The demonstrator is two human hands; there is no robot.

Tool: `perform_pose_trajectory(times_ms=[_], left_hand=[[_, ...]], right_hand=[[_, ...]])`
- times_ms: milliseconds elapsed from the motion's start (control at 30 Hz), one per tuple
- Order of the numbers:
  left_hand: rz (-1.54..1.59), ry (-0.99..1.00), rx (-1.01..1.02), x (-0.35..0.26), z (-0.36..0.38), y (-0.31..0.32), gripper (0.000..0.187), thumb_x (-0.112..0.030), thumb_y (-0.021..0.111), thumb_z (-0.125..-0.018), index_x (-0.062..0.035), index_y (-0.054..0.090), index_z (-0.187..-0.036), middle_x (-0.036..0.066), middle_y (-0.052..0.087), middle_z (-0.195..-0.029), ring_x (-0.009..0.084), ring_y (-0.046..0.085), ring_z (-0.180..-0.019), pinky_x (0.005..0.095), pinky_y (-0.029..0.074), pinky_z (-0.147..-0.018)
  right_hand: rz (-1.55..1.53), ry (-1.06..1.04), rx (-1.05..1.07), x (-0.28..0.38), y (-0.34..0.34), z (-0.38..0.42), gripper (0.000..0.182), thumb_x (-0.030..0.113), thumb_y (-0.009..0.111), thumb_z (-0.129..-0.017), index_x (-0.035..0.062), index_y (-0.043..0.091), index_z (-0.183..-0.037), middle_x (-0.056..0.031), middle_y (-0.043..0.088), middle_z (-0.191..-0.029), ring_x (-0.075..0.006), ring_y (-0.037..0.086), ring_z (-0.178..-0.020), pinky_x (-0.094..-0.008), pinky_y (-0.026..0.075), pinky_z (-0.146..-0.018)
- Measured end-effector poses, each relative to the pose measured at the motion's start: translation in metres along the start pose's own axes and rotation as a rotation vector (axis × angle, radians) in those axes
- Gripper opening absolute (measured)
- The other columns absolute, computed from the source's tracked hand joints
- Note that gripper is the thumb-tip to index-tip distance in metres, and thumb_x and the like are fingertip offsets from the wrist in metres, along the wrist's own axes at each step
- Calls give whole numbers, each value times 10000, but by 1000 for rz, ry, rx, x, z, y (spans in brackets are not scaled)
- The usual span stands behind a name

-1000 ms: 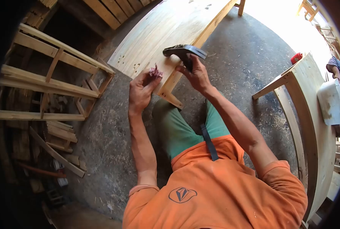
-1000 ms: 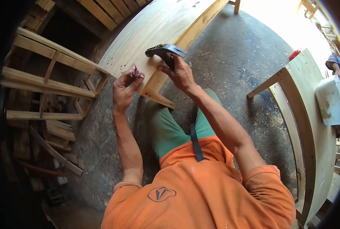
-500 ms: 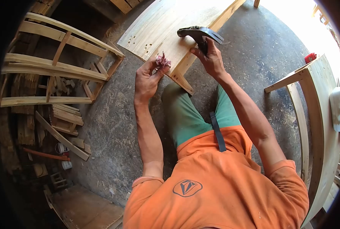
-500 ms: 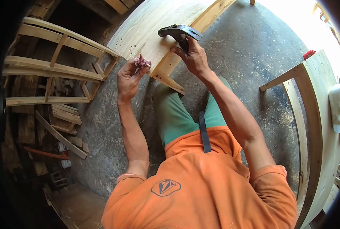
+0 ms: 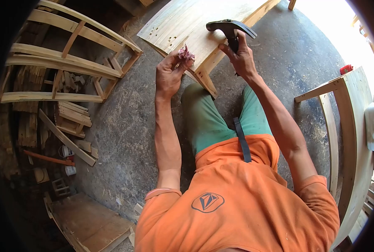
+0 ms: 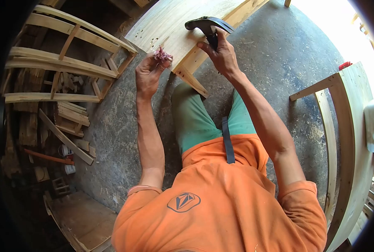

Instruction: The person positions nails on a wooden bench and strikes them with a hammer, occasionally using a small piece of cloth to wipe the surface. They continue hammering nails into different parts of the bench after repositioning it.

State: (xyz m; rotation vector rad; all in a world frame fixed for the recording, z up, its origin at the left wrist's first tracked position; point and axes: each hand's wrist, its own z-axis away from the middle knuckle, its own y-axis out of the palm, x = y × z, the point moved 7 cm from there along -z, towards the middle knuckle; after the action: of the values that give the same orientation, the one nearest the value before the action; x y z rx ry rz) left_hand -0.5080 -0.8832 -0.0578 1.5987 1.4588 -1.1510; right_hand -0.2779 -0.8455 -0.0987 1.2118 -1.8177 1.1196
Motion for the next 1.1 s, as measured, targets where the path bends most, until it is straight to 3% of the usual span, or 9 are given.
perform_pose_trajectory(times_ms=[233, 367, 433, 633, 733, 933, 1100], left_hand=[[-68, -55, -10, 0, -6, -6, 219, -19, 730, -871, -30, 685, -1085, 32, 719, -995, 105, 660, -928, 274, 545, -866], [-152, -49, -5, -5, -5, -6, 336, -42, 769, -843, -20, 628, -1148, 30, 717, -967, 96, 656, -933, 262, 537, -861], [-159, -50, 10, -3, -5, -8, 442, -38, 774, -837, -45, 569, -1229, 35, 716, -954, 90, 655, -931, 261, 534, -864], [-33, -31, 9, 1, -6, -7, 522, -27, 748, -857, -83, 487, -1306, 63, 733, -955, 108, 678, -943, 267, 539, -867], [-159, 22, -16, -2, -5, -7, 528, -44, 743, -865, -82, 471, -1317, 75, 740, -952, 116, 688, -937, 276, 544, -864], [-175, 80, -18, -2, -4, -8, 536, -60, 733, -877, -84, 458, -1337, 77, 740, -932, 133, 705, -926, 288, 555, -862], [-159, 68, 6, -4, -6, -10, 545, -66, 734, -877, -99, 457, -1345, 72, 736, -910, 150, 713, -935, 297, 559, -868]], right_hand=[[-24, 54, 17, -2, 1, 0, 607, 389, 732, -903, 160, 389, -1349, -67, 604, -856, -182, 584, -757, -345, 499, -711], [-13, 59, 12, 6, -4, 1, 605, 376, 749, -892, 124, 427, -1338, -58, 595, -828, -166, 574, -751, -336, 498, -701], [18, 104, -21, 13, -12, -2, 573, 361, 732, -906, 45, 487, -1317, -94, 644, -843, -169, 595, -711, -342, 504, -690], [152, 98, 85, 67, -36, 9, 476, 333, 634, -973, 67, 500, -1344, -155, 696, -846, -181, 646, -715, -364, 500, -652], [226, 20, 257, 107, -28, 21, 407, 270, 606, -991, 107, 501, -1349, -166, 699, -841, -228, 673, -684, -376, 494, -620], [297, -307, 247, 161, -27, 28, 399, 267, 608, -983, 117, 499, -1336, -192, 687, -824, -331, 696, -704, -435, 503, -617], [392, -302, 337, 168, -22, 21, 387, 262, 596, -986, 127, 497, -1335, -186, 684, -812, -353, 684, -693, -455, 493, -597]])
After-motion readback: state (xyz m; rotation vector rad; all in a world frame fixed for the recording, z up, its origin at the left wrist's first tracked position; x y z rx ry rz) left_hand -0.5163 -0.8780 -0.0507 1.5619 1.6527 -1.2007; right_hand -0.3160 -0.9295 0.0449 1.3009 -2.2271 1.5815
